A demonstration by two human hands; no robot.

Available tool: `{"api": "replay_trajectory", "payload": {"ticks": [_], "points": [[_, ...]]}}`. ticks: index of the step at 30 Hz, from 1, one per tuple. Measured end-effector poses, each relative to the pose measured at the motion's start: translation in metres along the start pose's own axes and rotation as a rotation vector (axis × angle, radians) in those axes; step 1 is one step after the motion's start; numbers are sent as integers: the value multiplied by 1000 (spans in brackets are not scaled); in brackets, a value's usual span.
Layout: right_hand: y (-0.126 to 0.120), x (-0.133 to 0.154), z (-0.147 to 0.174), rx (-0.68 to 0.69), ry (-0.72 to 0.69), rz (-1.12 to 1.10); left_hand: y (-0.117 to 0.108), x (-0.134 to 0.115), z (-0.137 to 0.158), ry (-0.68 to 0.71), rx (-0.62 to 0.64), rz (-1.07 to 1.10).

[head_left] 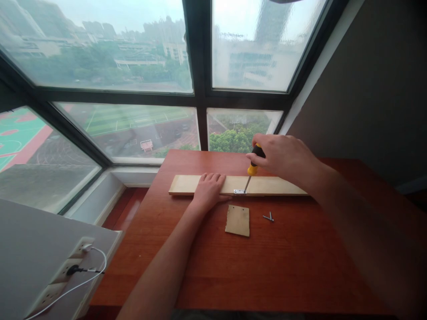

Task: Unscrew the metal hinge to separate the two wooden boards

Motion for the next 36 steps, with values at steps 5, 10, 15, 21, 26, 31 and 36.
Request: {"api": "replay_trajectory", "payload": {"ticks": [5,10,15,21,26,31,36], "points": [[3,2,8,67,-174,-299,0,0,0,-3,7,-2],[2,-7,12,22,-98,-323,-1,-1,0,-1,6,-5],[-3,-5,12,-81,-93,-359,1,-1,0,5,6,-16],[-4,-2,16,-28,-91,-513,1,0,0,2,-2,-10],[-5,-12,14,-124,36,-135,1,-1,0,3,12,-19],[3,-5,10,-50,-42,-333,1,0,0,1,11,-16],[5,-4,9,9,-73,-432,2,0,0,4,1,-13]]}}
Point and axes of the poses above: each hand's wrist, its own z-axis away from the middle knuckle, its own y-axis out of the palm, x = y × z, the point moved 10 cm from there along -z, towards the middle knuckle, and after that the axes turned 4 degrees about -x, right-handed, at the moved point
